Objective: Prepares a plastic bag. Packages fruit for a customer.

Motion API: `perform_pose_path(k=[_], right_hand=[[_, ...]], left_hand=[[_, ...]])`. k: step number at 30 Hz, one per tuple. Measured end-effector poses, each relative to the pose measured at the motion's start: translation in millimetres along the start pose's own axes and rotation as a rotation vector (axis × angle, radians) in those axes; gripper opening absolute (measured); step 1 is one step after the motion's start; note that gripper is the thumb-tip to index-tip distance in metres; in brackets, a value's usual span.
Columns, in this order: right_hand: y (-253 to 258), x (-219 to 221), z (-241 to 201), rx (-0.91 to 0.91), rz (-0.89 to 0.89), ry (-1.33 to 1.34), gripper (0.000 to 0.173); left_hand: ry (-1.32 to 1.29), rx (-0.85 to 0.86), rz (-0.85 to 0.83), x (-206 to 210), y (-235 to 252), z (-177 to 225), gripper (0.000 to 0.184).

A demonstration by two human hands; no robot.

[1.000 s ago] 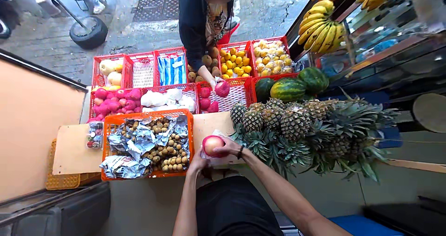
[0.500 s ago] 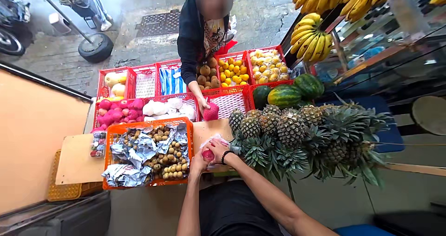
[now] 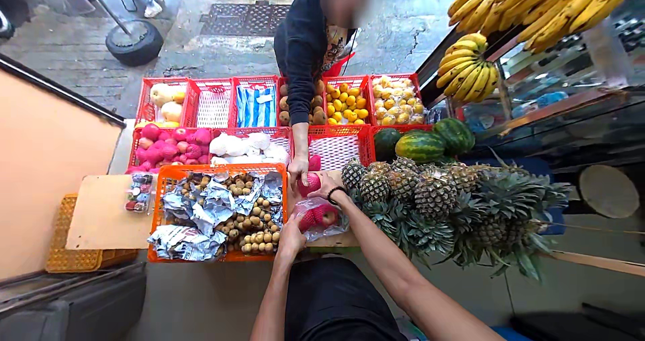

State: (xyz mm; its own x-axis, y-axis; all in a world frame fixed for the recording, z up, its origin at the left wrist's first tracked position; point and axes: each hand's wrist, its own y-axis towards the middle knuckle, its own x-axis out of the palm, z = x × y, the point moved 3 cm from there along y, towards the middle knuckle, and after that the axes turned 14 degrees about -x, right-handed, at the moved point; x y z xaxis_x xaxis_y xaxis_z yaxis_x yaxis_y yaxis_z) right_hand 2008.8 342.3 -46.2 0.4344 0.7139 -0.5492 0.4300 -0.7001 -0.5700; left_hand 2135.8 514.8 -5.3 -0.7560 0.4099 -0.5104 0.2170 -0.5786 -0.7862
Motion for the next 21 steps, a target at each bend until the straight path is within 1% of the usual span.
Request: perform_pose_path(k=[1, 3, 5, 7, 10, 11, 12, 14, 15, 17, 18, 19, 21], right_hand=[[8.2, 7.1, 3.3, 0.013, 0.013, -0.002, 0.114], [19.7, 20.0, 5.5, 0.038, 0.058, -0.023, 0.113], [24.1, 30.2, 4.4, 0.072, 0.107, -0.051, 0.106], [21.0, 30.8, 0.1, 0.109, 0.134, -0.054, 0.097], [13.3, 17.8, 7.7, 0.104, 0.158, 0.055, 0.083], [6.4, 8.6, 9.0, 0.095, 0.182, 0.084, 0.082], [-6.4, -4.8, 5.0, 0.071, 0.220, 0.091, 0.082], [-48.6, -39.0, -18.2, -0.007, 0.266, 0.072, 0.083], [-69.4, -49.4, -26.8, -0.069, 0.253, 0.084, 0.083], [-101.3, -50.1, -38.1, -0.189, 0.141, 0.073, 0.078], [-110.3, -42.3, -41.5, -0.216, 0.075, -0.004, 0.079], [-113.9, -30.4, -40.9, -0.226, 0.009, -0.096, 0.084], [-105.3, 0.1, -25.5, -0.242, -0.054, -0.234, 0.094]], left_hand=[[0.016, 0.005, 0.009, 1.6, -1.7, -0.1, 0.076], [0.029, 0.021, 0.036, 5.7, -2.6, -2.6, 0.074], [0.041, 0.021, 0.026, 8.2, -4.6, -4.9, 0.073], [0.055, 0.001, 0.000, 7.7, -5.8, -5.8, 0.075], [0.074, -0.016, 0.000, -1.1, -9.0, -2.5, 0.077], [0.091, -0.027, 0.000, -4.2, -9.2, -0.7, 0.079], [0.108, -0.033, 0.003, -6.9, -7.4, 1.1, 0.081], [0.128, -0.026, 0.022, -10.3, -1.2, 5.9, 0.086], [0.139, -0.032, 0.018, -11.6, -0.7, 8.9, 0.088], [0.158, -0.061, 0.032, -16.9, -5.2, 17.1, 0.091], [0.152, -0.067, 0.052, -20.1, -8.9, 21.6, 0.093], [0.143, -0.057, 0.084, -22.7, -12.8, 25.3, 0.099], [0.153, 0.015, 0.144, -24.4, -17.5, 27.4, 0.107]])
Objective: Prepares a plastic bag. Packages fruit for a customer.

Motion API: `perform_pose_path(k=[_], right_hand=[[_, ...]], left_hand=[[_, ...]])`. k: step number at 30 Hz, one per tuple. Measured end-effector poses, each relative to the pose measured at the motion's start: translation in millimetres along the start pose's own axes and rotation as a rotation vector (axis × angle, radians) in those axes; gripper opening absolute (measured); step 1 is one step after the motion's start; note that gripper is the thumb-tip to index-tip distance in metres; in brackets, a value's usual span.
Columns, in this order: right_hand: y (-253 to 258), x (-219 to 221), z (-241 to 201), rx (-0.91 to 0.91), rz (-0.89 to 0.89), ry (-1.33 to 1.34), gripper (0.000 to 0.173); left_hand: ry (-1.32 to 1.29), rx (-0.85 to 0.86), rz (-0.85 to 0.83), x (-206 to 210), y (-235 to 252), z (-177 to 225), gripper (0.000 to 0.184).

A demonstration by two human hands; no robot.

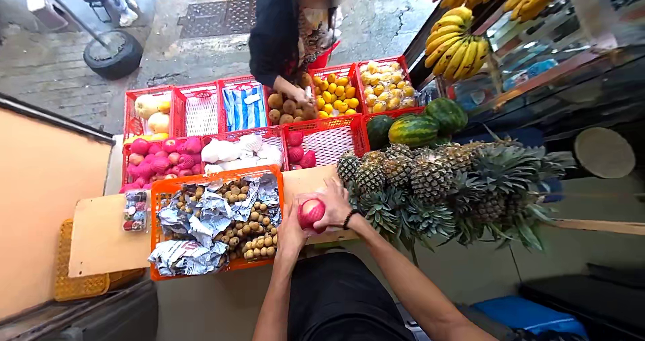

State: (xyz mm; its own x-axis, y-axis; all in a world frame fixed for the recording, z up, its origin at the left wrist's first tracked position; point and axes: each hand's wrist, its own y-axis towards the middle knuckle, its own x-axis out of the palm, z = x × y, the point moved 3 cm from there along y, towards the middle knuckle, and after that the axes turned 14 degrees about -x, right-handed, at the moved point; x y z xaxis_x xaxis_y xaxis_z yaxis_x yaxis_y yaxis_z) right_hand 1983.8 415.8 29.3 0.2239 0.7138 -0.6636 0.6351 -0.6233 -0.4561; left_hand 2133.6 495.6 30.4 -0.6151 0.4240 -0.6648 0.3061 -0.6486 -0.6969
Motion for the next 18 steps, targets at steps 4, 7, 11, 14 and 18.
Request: perform_pose_path(k=[4, 7, 11, 14, 18], right_hand=[[17.9, 30.9, 20.9, 0.032, -0.062, -0.063, 0.099], [15.8, 10.8, 37.4, 0.084, -0.114, -0.029, 0.100], [5.2, -9.1, 47.3, 0.020, -0.117, 0.038, 0.076], [-1.3, -36.6, 41.9, 0.022, -0.007, 0.012, 0.039], [-1.3, -61.6, 29.8, 0.064, 0.128, -0.014, 0.028]], left_hand=[[0.071, 0.177, -0.021, -2.7, -8.5, -5.7, 0.089], [0.150, 0.238, 0.043, -17.3, -14.5, -13.2, 0.042], [0.358, 0.174, -0.007, -37.5, -11.8, -17.0, 0.024], [0.385, 0.064, 0.031, -51.6, -11.4, -10.2, 0.024], [0.343, 0.017, 0.113, -78.7, -7.3, 8.2, 0.029]])
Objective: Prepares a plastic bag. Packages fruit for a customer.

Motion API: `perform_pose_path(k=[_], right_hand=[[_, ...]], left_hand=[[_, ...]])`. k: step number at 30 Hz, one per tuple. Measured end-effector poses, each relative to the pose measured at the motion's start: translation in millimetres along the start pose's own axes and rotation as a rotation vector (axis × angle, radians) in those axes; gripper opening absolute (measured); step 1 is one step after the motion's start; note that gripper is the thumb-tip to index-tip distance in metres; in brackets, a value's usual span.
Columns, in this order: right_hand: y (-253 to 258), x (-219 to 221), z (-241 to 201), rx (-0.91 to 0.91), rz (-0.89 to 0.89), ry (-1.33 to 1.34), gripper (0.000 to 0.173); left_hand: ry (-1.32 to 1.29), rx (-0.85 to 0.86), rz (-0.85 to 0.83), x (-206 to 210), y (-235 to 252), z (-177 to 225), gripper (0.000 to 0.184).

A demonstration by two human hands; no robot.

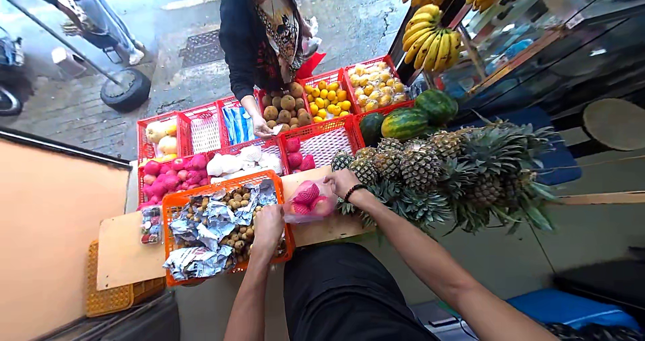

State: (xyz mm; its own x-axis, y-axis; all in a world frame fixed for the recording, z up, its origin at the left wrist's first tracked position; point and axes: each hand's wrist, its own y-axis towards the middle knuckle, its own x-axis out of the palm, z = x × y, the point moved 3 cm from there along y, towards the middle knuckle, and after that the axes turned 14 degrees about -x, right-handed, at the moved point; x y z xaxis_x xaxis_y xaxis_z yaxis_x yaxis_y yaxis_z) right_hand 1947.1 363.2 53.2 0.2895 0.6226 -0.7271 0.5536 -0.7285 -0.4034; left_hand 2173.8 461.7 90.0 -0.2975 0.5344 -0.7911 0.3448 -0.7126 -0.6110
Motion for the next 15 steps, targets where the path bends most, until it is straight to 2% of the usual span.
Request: perform_pose_path(k=[3, 5, 7, 9, 10, 11, 13, 15], right_hand=[[-0.2, -4.8, -16.9, -0.003, 0.032, -0.003, 0.023], [0.3, -14.2, -27.3, -0.005, 0.056, 0.009, 0.021], [8.4, -20.8, -30.4, -0.029, 0.104, 0.074, 0.022], [25.9, -21.9, -28.6, -0.122, 0.132, 0.205, 0.028], [35.3, -20.2, -29.8, -0.187, 0.128, 0.257, 0.032], [46.4, -13.6, -30.9, -0.256, 0.145, 0.301, 0.034], [70.4, 12.8, -28.8, -0.347, 0.209, 0.380, 0.033], [75.8, 16.5, -40.6, -0.312, 0.123, 0.408, 0.048]], left_hand=[[-0.131, -0.066, 0.133, -23.7, 10.1, 11.1, 0.029], [-0.373, -0.080, 0.162, -29.8, 26.2, 16.3, 0.026], [-0.826, -0.084, 0.033, -25.7, 51.0, 19.5, 0.023], [-1.422, -0.122, -0.230, -25.6, 67.0, 31.7, 0.027], [-1.540, -0.124, -0.296, -29.3, 70.5, 39.8, 0.031], [-1.552, -0.098, -0.304, -35.2, 72.4, 49.3, 0.034], [-1.397, -0.004, -0.213, -47.0, 77.3, 66.3, 0.030], [-1.179, 0.048, -0.087, -57.0, 86.5, 74.9, 0.030]])
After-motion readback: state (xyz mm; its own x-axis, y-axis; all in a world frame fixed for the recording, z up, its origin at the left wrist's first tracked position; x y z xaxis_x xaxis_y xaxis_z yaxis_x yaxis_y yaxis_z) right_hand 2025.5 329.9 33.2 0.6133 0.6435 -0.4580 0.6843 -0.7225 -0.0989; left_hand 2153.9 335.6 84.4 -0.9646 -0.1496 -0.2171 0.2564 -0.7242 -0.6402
